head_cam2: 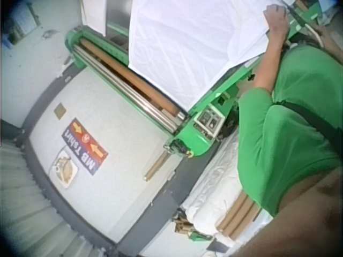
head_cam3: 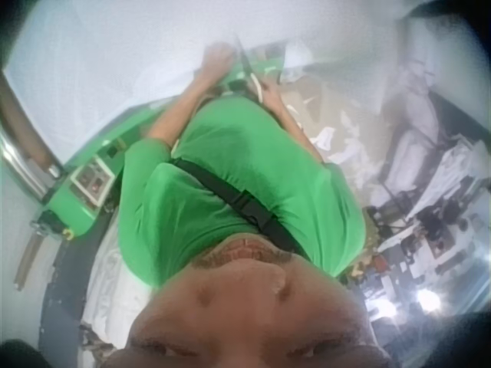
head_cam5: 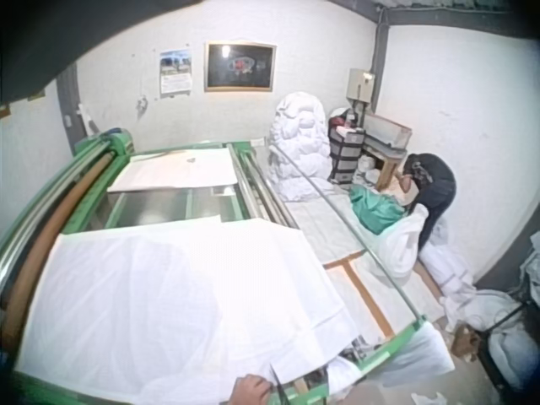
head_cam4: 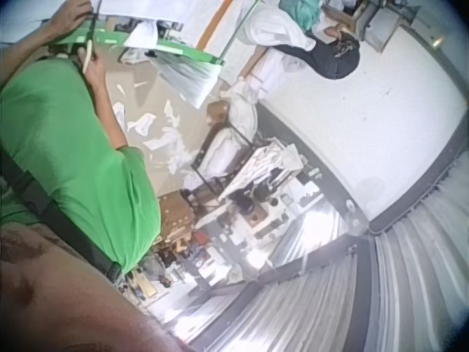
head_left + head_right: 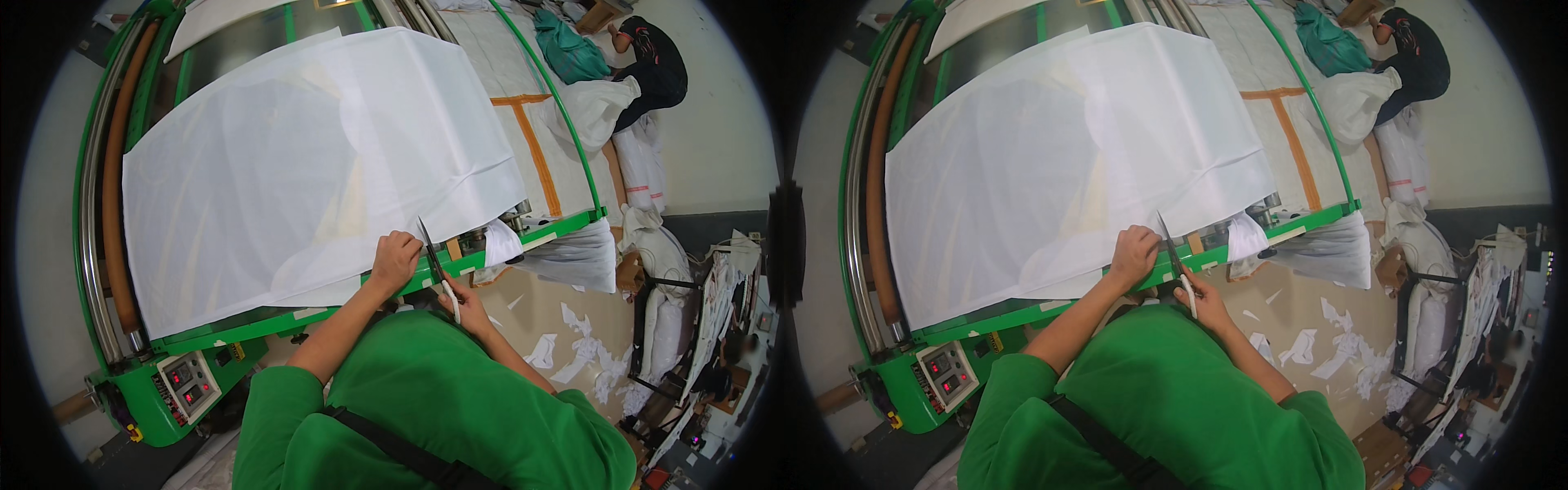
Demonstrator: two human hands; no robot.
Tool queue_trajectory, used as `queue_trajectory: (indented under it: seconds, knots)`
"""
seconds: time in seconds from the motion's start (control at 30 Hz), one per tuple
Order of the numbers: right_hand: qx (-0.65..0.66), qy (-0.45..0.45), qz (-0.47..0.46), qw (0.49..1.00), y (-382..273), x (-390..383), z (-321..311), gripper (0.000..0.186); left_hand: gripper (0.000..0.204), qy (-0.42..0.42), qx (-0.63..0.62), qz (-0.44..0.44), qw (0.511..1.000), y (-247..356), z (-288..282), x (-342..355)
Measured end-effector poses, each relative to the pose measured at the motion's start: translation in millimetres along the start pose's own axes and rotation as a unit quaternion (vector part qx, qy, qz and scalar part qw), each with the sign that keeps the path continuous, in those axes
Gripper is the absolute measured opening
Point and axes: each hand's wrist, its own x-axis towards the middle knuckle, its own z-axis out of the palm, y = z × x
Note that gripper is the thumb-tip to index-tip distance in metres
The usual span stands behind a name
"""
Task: The person uses shears to cut a white fabric sheet placed on a heat press machine. They trim the edges of the fabric, remove the cut pieces, and then fold the remaining fabric.
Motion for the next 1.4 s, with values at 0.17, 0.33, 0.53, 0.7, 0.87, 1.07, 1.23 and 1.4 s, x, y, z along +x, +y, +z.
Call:
queue_trajectory:
  seconds: [0.17, 0.33, 0.53, 0.7, 0.87, 1.07, 1.23, 1.4]
  knots:
    - [0.031, -0.001, 0.008, 0.999, -8.2, -5.3, 3.8, 0.069, 0.018, 0.032, -0.036, -0.004, 0.999, -4.7, 3.8, -2.9]
    - [0.019, -0.003, -0.043, 0.999, -3.5, -9.7, 12.3, 0.069, 0.017, 0.041, -0.079, -0.016, 0.996, -5.5, -0.5, -3.8]
    - [0.026, -0.011, 0.012, 1.0, -15.3, -14.0, 25.9, 0.072, 0.015, 0.018, -0.095, -0.017, 0.995, -7.4, -8.3, -2.3]
    - [0.02, -0.01, 0.023, 0.999, -16.0, -12.7, 27.9, 0.072, 0.014, 0.01, -0.089, -0.006, 0.996, -4.1, -10.6, 1.4]
    - [-0.053, 0.008, 0.005, 0.999, 0.6, -6.1, 23.3, 0.077, 0.012, -0.035, -0.071, -0.012, 0.997, -6.1, -9.5, 3.7]
    - [-0.071, -0.01, -0.028, 0.997, -2.8, -5.2, 12.6, 0.085, 0.013, -0.092, -0.019, -0.022, 0.995, -4.7, -12.3, 10.7]
    - [-0.062, -0.09, -0.036, 0.993, -0.1, 2.6, -10.3, 0.079, 0.014, -0.115, 0.023, -0.067, 0.991, 8.0, -22.0, 15.6]
    - [-0.034, -0.141, -0.045, 0.988, 6.0, 8.6, -40.0, 0.085, 0.015, -0.178, 0.061, -0.165, 0.968, 22.9, -30.7, 21.4]
